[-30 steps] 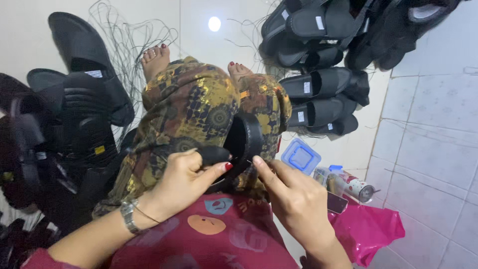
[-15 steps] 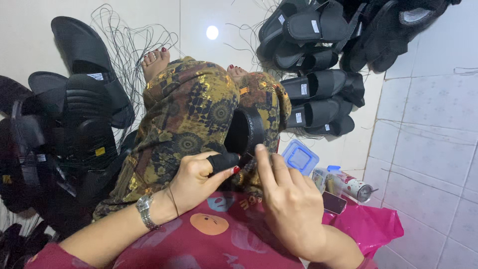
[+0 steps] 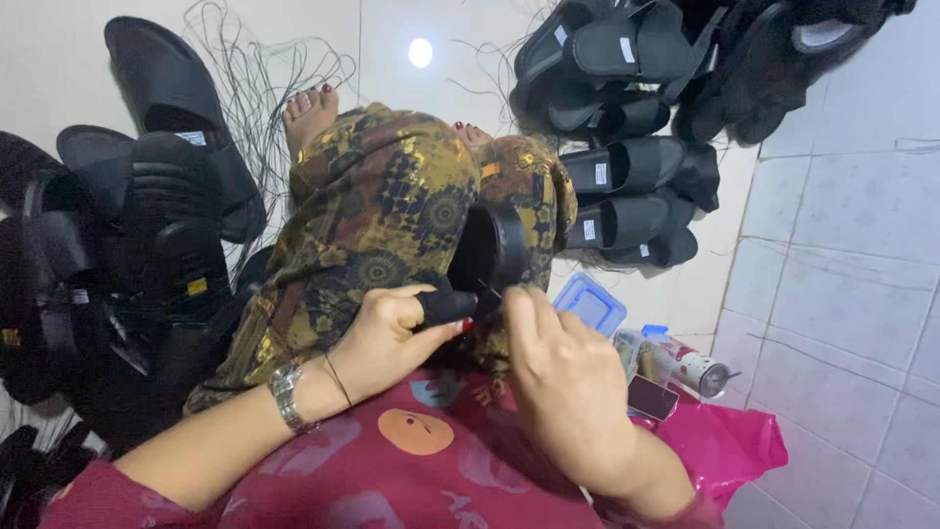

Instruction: The person is sitting on the floor and sewing a black slipper using a needle and thread. They hold the slipper in their left hand and use their right hand to push the needle through the material repeatedly.

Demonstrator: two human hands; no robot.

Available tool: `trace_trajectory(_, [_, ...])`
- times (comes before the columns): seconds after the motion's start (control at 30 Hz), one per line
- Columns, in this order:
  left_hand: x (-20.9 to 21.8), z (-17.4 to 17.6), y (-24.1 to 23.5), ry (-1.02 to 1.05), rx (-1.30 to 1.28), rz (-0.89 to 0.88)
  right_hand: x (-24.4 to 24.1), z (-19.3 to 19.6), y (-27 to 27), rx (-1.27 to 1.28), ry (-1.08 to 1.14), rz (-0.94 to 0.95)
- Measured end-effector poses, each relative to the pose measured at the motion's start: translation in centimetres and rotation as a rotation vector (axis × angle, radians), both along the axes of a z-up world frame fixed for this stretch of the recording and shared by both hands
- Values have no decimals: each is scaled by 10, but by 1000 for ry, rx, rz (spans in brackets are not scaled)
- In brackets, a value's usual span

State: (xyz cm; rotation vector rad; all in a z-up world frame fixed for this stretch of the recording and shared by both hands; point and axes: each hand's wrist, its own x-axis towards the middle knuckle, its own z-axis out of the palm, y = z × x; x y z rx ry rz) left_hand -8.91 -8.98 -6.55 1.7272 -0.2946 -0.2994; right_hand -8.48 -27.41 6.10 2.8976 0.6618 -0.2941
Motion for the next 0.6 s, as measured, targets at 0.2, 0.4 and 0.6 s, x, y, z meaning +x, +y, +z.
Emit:
trace_trajectory(0.2, [15,23,6,250,-23,93,13,-9,-16,194,73,2])
trace_trajectory(0.4, [17,19,6,646,-244,220,8,-35,-32,190,-69,147])
trace_trajectory(0.6, [36,46,10,582,-186,-77,-6,14,-33,51,-14,48])
